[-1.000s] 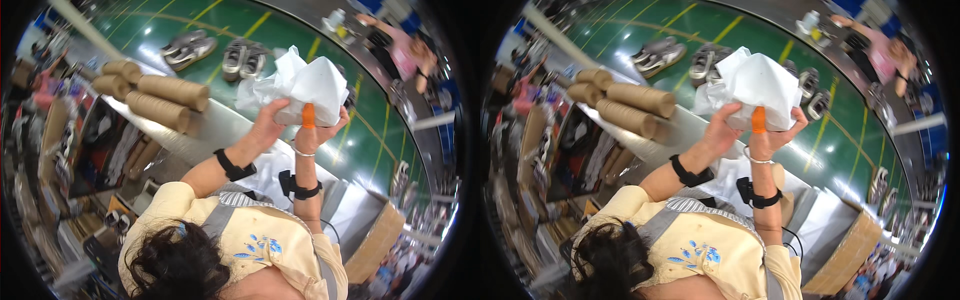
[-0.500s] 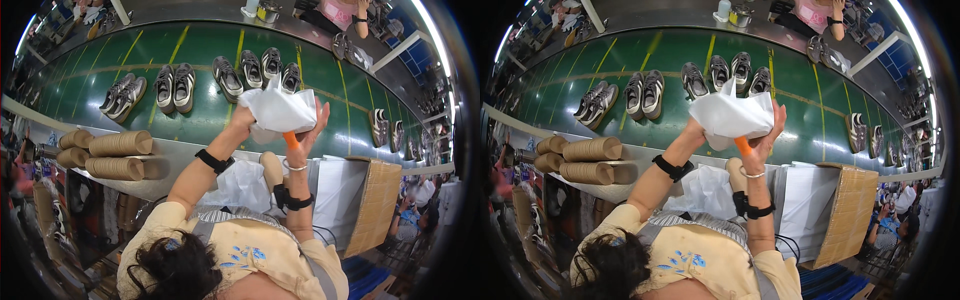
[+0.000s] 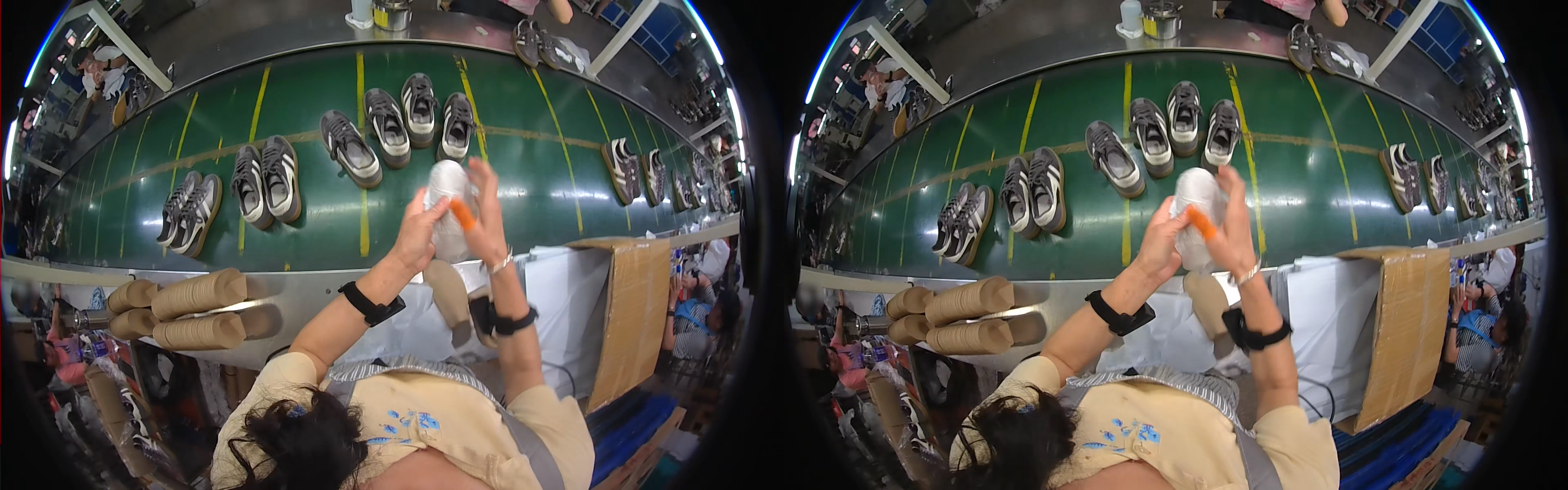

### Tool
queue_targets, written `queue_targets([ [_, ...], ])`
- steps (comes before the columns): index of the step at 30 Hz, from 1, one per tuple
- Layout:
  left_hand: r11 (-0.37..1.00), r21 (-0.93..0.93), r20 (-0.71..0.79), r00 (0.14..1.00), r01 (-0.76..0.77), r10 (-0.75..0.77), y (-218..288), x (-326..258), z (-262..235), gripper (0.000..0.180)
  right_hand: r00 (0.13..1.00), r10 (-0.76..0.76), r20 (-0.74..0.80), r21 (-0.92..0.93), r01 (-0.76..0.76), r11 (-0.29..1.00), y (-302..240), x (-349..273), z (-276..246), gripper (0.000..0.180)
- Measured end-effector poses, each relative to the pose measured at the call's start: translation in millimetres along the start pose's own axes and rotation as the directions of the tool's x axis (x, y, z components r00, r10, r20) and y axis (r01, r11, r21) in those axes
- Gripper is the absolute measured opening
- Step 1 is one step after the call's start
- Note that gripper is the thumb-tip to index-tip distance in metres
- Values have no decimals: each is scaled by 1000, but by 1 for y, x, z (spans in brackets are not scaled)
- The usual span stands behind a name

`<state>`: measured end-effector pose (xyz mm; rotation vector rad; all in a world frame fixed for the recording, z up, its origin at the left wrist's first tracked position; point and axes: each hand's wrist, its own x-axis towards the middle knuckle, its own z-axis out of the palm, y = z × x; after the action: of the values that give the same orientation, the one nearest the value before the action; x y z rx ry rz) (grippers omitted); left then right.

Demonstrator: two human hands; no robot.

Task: Wrapping shoe lasts in protective paper and inserting them into sneakers on a manufacturing production line.

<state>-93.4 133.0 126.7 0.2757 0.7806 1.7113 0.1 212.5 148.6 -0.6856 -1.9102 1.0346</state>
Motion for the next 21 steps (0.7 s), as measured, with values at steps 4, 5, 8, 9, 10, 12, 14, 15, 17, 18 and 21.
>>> queue_targets([
  [4,982,-188,56,998,31,-21,-5,37,4,30,982,168,84,-117,-158,980,14,-15,-9,56],
  [5,972,-220,79,995,75,-59,-6,41,6,35,974,226,31,-105,-222,969,13,-13,-9,52],
  [8,954,273,138,977,121,-164,-8,81,-6,47,982,186,-32,-247,-188,951,35,-1,-23,52],
  [9,822,549,150,949,153,-276,-1,103,-7,52,988,138,-76,-287,-154,946,53,1,-36,50],
  [10,748,661,199,974,-49,-112,-7,134,-26,48,984,161,-81,-292,-178,940,66,7,-42,47],
  [12,167,882,427,898,-440,107,3,193,-40,44,978,200,-50,-315,-206,926,87,18,-56,45],
  [14,-298,790,608,749,-537,263,0,239,-46,40,968,249,14,-343,-229,911,92,36,-52,44],
  [15,-468,670,700,700,-576,141,1,261,-55,37,953,297,62,-362,-256,896,97,46,-48,43],
  [17,-600,527,754,657,-602,2,-7,303,-65,35,909,410,80,-224,-384,896,121,61,-47,42],
  [18,-561,526,764,645,-639,-19,-11,321,-70,33,853,510,106,-75,-505,860,135,70,-46,40],
  [21,-467,512,777,620,-721,-107,-10,356,-65,30,696,695,178,253,-715,651,154,101,-51,31],
])
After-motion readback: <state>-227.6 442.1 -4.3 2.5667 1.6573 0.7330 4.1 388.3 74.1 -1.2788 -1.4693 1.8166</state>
